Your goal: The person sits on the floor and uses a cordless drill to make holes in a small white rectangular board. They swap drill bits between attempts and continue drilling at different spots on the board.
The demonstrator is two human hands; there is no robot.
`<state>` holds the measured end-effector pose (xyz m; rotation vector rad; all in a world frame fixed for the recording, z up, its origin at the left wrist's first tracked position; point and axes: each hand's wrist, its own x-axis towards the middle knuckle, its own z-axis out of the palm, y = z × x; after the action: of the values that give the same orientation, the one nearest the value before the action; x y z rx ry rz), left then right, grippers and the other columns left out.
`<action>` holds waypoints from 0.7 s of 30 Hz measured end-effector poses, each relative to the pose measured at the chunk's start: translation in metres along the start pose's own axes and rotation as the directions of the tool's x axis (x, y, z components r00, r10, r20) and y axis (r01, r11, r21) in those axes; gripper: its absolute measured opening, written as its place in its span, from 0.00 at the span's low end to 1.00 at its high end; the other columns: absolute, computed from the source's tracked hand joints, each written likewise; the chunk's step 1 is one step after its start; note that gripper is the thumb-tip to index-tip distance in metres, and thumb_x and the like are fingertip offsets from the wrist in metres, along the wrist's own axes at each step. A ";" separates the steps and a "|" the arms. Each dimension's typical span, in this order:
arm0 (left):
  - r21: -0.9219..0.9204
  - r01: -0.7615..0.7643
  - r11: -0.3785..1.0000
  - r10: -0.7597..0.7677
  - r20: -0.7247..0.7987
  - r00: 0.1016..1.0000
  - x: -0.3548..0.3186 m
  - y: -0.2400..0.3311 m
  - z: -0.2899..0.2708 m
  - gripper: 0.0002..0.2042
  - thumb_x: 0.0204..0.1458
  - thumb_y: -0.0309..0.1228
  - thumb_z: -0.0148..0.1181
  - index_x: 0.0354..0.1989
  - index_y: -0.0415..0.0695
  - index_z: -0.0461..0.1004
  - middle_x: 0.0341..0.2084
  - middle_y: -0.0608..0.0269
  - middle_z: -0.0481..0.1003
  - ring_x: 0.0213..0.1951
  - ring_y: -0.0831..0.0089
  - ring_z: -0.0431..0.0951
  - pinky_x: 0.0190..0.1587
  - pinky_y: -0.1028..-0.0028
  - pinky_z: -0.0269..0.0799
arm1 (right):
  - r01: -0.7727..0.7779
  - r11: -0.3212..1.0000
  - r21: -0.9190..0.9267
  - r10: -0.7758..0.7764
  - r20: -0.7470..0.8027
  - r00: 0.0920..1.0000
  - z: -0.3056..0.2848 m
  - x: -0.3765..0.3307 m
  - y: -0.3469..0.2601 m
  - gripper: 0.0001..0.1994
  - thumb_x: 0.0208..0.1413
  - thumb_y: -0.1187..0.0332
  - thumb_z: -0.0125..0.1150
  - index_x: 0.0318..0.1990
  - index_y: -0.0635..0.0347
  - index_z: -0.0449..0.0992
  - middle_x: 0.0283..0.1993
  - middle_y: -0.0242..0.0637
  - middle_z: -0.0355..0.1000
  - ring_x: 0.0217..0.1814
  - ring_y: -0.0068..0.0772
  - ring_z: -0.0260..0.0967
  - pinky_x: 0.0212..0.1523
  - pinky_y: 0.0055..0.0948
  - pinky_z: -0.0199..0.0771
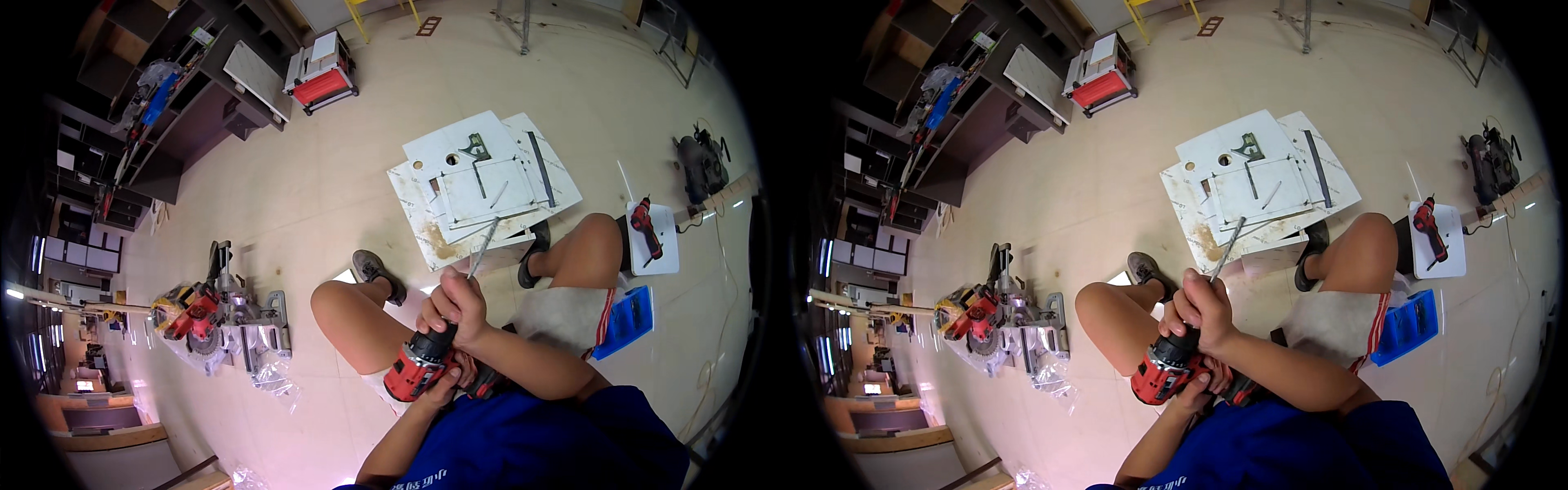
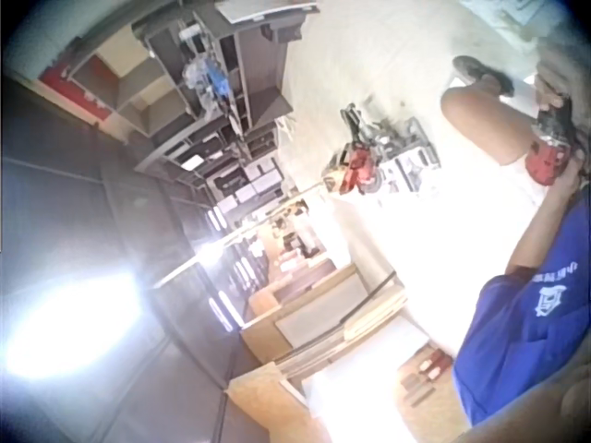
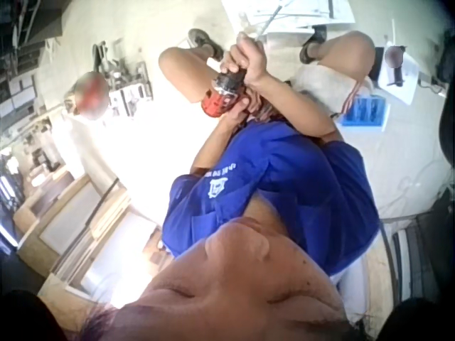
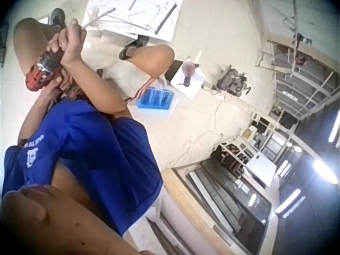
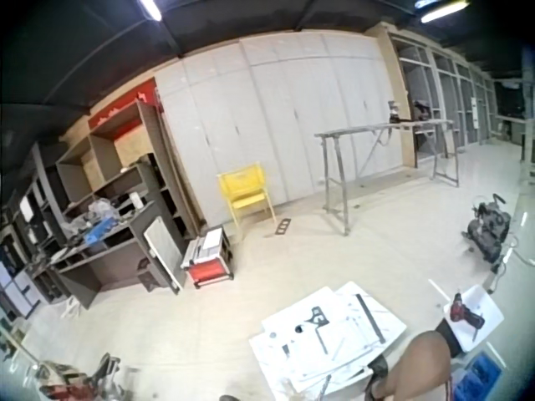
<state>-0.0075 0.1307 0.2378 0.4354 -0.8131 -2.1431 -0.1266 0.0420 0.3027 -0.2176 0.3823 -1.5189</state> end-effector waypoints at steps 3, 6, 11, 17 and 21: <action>-0.055 0.023 0.998 -0.022 0.019 1.000 -0.005 0.005 0.007 0.15 0.55 0.35 0.58 0.46 0.44 0.64 0.18 0.66 0.61 0.22 0.73 0.61 0.31 0.70 0.61 | -0.001 0.996 0.086 -0.008 0.111 0.994 -0.005 0.002 -0.009 0.24 0.70 0.54 0.38 0.18 0.47 0.55 0.10 0.22 0.49 0.09 0.23 0.51 0.20 0.33 0.69; 0.117 0.002 0.993 -0.012 0.090 0.996 -0.002 0.016 0.015 0.18 0.55 0.35 0.59 0.51 0.44 0.63 0.19 0.67 0.61 0.24 0.73 0.62 0.33 0.69 0.60 | -0.105 0.975 0.197 0.046 0.284 0.958 -0.011 0.003 -0.014 0.23 0.68 0.51 0.42 0.20 0.49 0.58 0.11 0.25 0.52 0.13 0.25 0.56 0.24 0.35 0.71; 0.332 -0.065 0.941 0.056 0.037 0.998 -0.003 0.030 0.000 0.27 0.52 0.36 0.61 0.59 0.46 0.60 0.20 0.66 0.61 0.23 0.73 0.61 0.29 0.72 0.59 | -0.186 0.965 0.185 0.142 0.228 0.963 -0.012 0.008 -0.023 0.38 0.57 0.35 0.50 0.63 0.57 0.62 0.68 0.57 0.56 0.73 0.52 0.50 0.72 0.52 0.47; 0.395 -0.164 0.904 0.186 -0.018 0.982 -0.011 0.046 -0.049 0.24 0.51 0.38 0.56 0.53 0.39 0.62 0.21 0.66 0.61 0.23 0.74 0.62 0.29 0.74 0.61 | 0.033 0.948 0.315 -0.047 0.036 0.998 -0.067 -0.049 -0.135 0.41 0.59 0.34 0.41 0.70 0.58 0.55 0.73 0.55 0.49 0.76 0.53 0.45 0.74 0.53 0.42; 0.309 -0.260 0.915 0.284 -0.035 0.958 0.007 0.070 -0.025 0.23 0.54 0.36 0.52 0.57 0.41 0.59 0.18 0.70 0.57 0.20 0.78 0.60 0.25 0.76 0.59 | 0.156 0.942 0.298 -0.173 0.032 0.984 -0.062 -0.077 -0.171 0.41 0.60 0.32 0.36 0.69 0.57 0.55 0.72 0.54 0.51 0.75 0.50 0.47 0.72 0.49 0.48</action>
<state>0.0408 0.0814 0.2664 0.5259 -1.0944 -1.7392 -0.3089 0.1164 0.3175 -0.0578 0.0887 -1.7096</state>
